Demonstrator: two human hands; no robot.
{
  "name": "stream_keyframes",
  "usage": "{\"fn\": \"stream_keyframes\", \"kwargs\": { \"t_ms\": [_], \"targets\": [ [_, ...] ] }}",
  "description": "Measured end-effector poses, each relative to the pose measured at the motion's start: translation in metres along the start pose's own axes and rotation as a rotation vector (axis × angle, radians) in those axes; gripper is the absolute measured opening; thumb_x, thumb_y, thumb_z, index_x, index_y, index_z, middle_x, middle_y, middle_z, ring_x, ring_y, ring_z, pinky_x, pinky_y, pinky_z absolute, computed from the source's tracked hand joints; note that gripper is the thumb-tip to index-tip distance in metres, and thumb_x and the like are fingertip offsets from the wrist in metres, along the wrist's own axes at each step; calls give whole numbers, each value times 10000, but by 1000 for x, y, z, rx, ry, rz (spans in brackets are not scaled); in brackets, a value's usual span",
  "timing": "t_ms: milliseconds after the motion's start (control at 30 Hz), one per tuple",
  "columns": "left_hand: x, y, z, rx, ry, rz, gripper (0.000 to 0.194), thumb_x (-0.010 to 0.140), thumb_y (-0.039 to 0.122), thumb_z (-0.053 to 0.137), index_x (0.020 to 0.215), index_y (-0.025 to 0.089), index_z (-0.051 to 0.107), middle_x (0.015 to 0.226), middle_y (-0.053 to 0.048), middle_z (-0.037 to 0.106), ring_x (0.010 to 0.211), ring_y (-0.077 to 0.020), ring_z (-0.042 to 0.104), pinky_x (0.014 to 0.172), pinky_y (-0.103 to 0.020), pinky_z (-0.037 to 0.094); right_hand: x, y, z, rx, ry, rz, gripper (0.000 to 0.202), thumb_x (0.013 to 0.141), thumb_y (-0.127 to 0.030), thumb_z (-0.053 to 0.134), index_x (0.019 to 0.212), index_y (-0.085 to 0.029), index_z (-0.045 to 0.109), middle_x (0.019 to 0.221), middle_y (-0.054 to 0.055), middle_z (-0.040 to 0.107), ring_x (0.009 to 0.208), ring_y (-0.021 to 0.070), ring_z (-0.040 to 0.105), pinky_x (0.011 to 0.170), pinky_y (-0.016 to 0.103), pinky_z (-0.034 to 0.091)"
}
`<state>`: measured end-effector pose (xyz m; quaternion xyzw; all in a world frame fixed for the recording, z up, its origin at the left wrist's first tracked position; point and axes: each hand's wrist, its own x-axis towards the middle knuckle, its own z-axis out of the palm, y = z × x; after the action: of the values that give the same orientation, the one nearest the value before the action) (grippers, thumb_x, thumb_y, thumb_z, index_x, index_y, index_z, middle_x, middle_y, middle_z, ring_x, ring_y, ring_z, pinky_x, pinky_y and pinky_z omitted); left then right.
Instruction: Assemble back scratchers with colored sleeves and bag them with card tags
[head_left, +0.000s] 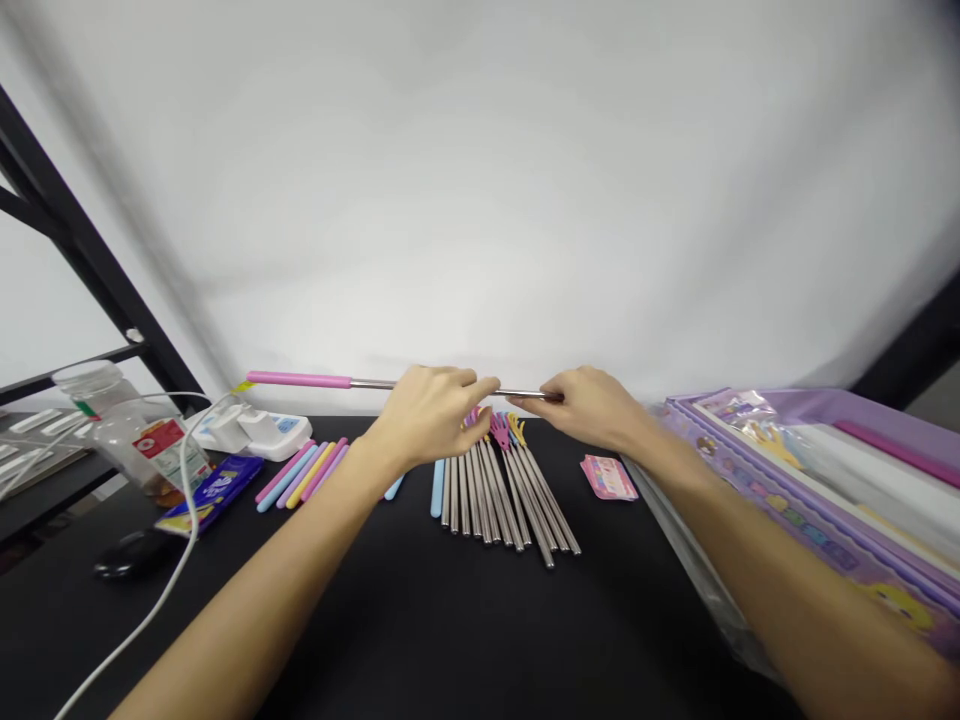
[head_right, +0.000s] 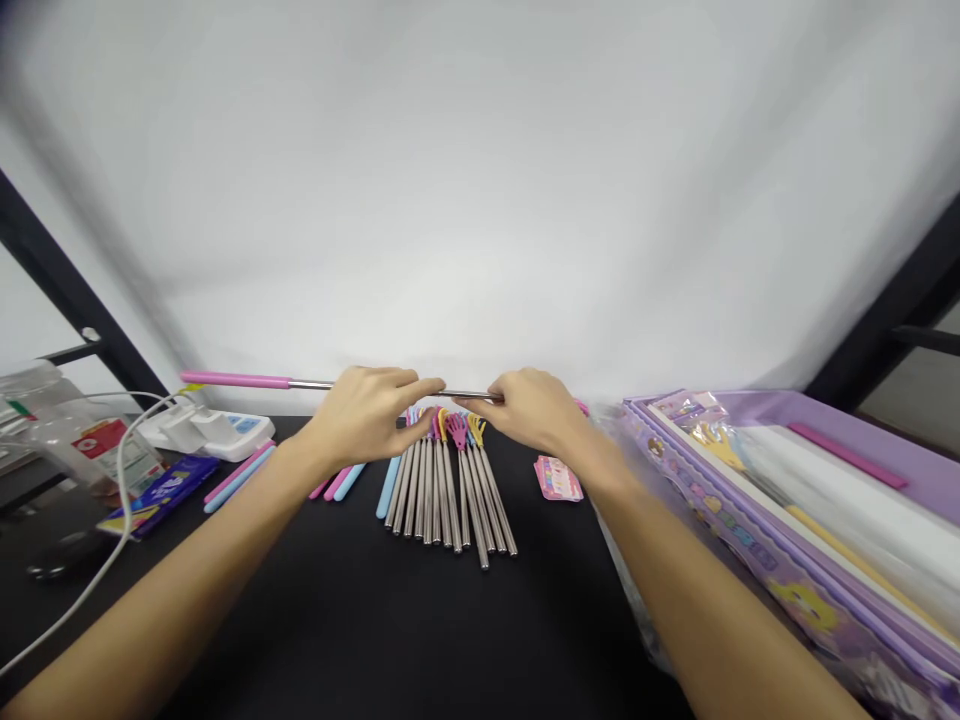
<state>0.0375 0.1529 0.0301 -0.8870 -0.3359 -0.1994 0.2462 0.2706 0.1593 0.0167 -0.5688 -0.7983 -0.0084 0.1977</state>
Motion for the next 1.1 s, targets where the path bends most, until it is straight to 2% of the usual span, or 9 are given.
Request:
{"fn": "stream_keyframes", "kwargs": {
  "t_ms": [233,300,433,533,600,700,867,967,1100],
  "targets": [
    [-18,-45,-7,-112,-22,-107,262,851,316,521,803,132,702,700,-47,646,617,-157,577,616,-283,396,-4,27,-9,-58,-6,21,693,825,-788,386,474,-198,298,423,-20,332,445,121,304,509,308,195],
    [-18,-45,-10,-76,-30,-123,275,841,357,535,817,146,709,706,-39,661,620,-167,585,594,-291,369,-4,28,-9,-56,-15,19,692,830,-789,376,475,-198,315,429,-16,355,450,124,320,510,307,201],
    [-8,-20,-7,-31,-3,-79,321,859,397,511,1006,197,714,749,-23,685,672,-189,619,570,-295,324,-5,22,-8,-1,-41,-16,607,900,-700,360,560,-205,449,491,-14,448,490,133,392,524,296,231],
    [-4,-10,-3,-20,4,-54,305,866,382,493,946,192,717,713,-25,656,674,-189,613,560,-300,317,-7,17,-5,82,-87,-110,494,949,-608,351,721,-222,557,558,-23,500,533,137,444,545,284,261],
    [-7,-13,-3,-26,0,-60,281,861,362,500,901,185,714,712,-26,646,664,-184,602,564,-304,332,-7,15,-3,148,-108,-164,461,959,-587,354,768,-226,569,567,-33,488,536,132,443,543,280,261],
    [-15,-29,-8,-83,-11,-54,254,853,325,513,906,168,706,709,-21,632,628,-163,575,586,-297,370,-7,17,-4,162,-58,-203,489,949,-597,376,665,-213,484,538,-41,426,523,121,392,541,280,243],
    [-22,-50,-18,-101,19,-111,215,834,317,536,775,158,669,627,-7,583,572,-138,535,595,-280,389,-6,23,-13,73,23,-132,564,909,-656,405,581,-202,338,506,-43,347,502,114,312,531,291,214],
    [-14,-38,-17,5,43,-126,246,829,379,559,856,173,692,682,-19,635,620,-163,580,573,-294,361,-5,15,-12,36,72,-63,599,862,-690,456,551,-202,299,487,-42,328,489,112,280,525,301,204],
    [4,1,-9,86,67,-3,267,911,335,457,948,197,682,748,-33,665,680,-183,620,538,-302,310,-3,-2,-5,58,94,-117,554,823,-618,552,549,-206,303,483,-45,344,497,110,292,527,299,204]
  ]
}}
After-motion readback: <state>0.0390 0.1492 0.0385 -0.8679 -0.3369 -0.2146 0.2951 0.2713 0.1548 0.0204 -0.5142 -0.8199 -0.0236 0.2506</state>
